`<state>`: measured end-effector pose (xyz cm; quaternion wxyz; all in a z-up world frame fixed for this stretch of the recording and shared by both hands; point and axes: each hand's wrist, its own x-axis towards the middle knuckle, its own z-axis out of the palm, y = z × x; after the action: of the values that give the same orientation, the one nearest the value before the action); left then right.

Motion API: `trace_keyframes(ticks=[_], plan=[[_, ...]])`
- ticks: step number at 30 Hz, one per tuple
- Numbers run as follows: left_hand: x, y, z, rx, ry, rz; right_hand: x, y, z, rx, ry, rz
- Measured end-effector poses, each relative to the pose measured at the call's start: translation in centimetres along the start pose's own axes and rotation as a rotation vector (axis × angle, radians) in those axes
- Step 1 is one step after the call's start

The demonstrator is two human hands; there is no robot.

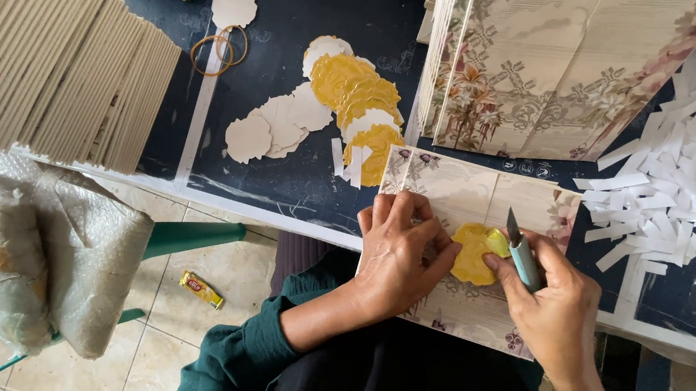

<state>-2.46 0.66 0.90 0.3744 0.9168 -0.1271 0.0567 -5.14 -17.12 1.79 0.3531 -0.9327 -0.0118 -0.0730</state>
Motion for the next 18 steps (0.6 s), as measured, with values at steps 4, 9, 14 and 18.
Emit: trace_keyframes(ticks=[4, 9, 14, 18], plan=[[0.0, 0.0, 0.5, 0.04, 0.026, 0.004, 0.1, 0.2, 0.1, -0.07, -0.01, -0.056], [0.6, -2.0, -0.2, 0.083, 0.092, 0.0, -0.2, 1.2, -0.5, -0.122, -0.042, -0.014], [1.5, -9.4, -2.4, 0.309, 0.246, -0.253, -1.0, 2.7, -2.9, -0.106, 0.146, -0.048], [-0.1, -11.6, -3.2, 0.299, 0.254, -0.216, -1.6, 4.3, -3.5, -0.189, 0.198, 0.054]])
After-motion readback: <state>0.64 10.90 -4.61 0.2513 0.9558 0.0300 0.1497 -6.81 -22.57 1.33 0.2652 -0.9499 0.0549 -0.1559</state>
